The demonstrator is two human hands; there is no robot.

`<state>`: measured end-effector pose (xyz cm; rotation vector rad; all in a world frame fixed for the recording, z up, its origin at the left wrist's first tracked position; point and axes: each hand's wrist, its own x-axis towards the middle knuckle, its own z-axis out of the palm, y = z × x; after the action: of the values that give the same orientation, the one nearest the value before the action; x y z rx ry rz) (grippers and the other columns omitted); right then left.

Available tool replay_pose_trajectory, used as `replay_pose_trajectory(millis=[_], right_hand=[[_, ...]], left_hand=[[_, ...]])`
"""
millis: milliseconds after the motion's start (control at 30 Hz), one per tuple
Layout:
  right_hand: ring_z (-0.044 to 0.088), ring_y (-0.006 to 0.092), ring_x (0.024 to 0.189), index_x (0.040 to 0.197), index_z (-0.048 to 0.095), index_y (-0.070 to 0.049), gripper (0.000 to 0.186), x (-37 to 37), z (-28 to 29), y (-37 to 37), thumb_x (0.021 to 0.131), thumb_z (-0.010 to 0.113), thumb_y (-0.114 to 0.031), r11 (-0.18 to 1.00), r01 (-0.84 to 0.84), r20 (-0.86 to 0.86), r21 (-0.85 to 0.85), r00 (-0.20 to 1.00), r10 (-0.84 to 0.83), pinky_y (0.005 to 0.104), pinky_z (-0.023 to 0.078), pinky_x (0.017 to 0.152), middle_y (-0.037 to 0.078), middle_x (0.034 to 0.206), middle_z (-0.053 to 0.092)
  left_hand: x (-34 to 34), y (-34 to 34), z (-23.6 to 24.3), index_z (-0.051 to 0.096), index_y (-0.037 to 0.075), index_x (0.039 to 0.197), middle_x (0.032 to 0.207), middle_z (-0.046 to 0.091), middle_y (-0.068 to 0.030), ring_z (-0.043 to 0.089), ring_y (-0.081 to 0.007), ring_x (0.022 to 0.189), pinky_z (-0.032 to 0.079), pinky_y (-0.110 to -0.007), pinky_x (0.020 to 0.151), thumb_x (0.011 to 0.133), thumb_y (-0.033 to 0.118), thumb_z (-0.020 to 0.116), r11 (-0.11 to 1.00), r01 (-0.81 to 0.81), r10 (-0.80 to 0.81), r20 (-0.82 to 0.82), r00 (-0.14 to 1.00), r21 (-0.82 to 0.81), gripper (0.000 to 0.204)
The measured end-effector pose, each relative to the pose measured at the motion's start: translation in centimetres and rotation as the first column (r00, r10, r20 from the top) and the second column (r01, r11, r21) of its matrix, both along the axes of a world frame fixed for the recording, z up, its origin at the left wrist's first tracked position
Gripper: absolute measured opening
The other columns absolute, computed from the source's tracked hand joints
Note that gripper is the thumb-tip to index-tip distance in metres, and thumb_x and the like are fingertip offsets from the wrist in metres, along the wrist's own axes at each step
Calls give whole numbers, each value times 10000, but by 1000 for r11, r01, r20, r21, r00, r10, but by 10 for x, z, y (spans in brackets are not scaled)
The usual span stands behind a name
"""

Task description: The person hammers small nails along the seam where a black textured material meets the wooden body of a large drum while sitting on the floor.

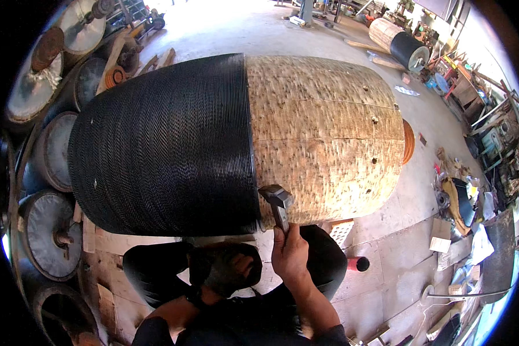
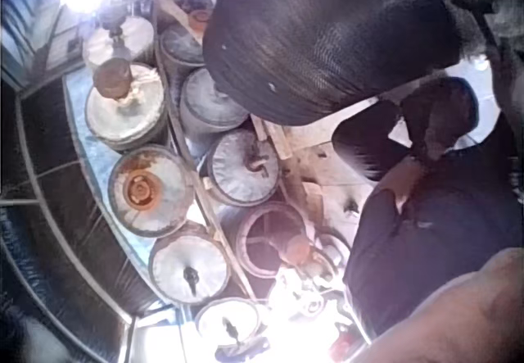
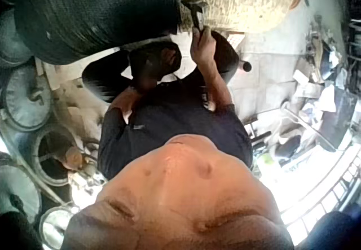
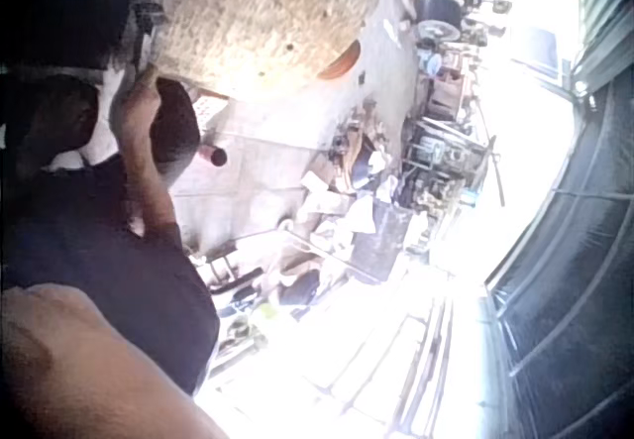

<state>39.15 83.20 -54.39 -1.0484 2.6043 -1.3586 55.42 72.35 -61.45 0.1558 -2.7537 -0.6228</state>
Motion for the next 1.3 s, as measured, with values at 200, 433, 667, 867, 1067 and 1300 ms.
replay_pose_trajectory(millis=[200,433,667,867,1067,1300], right_hand=[[494,202,488,984,519,14,257,3,-5,-3,1031,469,-234,848,-66,-89,-527,996,22,330,390,465,97,620,533],[491,101,548,976,513,9,217,7,-6,-3,1033,445,-189,928,-25,13,-371,999,32,278,387,488,32,641,519],[621,463,666,979,533,9,117,9,1,-6,961,554,-104,999,42,100,-15,994,-40,441,465,556,258,703,569],[539,170,571,980,507,6,206,12,-1,-11,1022,468,-192,799,-39,-80,-600,997,-11,311,419,506,76,669,550],[558,171,571,984,528,26,173,12,0,-7,1007,495,-143,996,64,117,-62,992,-57,355,448,527,97,658,564],[563,282,549,960,501,19,222,8,4,-12,1012,476,-195,997,34,-203,-72,978,-48,389,430,504,162,677,573]], left_hand=[[-7,1,-23,677,48,1000,981,660,-141,631,-328,954,492,-464,881,877,226,600,992,30,-36,47,998,123,229],[-13,2,-30,698,36,967,983,670,-136,636,-320,965,483,-458,917,880,224,586,984,148,-130,168,977,-103,235],[-12,4,-28,708,34,963,991,675,-132,634,-305,970,475,-446,951,882,210,576,969,156,-134,121,984,-193,234],[-13,4,-24,709,39,980,1023,664,-124,600,-289,1032,475,-443,939,886,211,574,979,167,-142,199,970,-116,237],[-17,1,-20,703,22,963,992,666,-126,604,-285,994,481,-440,891,868,189,593,984,151,-132,173,976,-98,221],[-18,9,-15,690,-14,848,876,665,-162,625,-314,819,505,-454,718,845,119,598,940,93,-85,40,996,-327,162]])
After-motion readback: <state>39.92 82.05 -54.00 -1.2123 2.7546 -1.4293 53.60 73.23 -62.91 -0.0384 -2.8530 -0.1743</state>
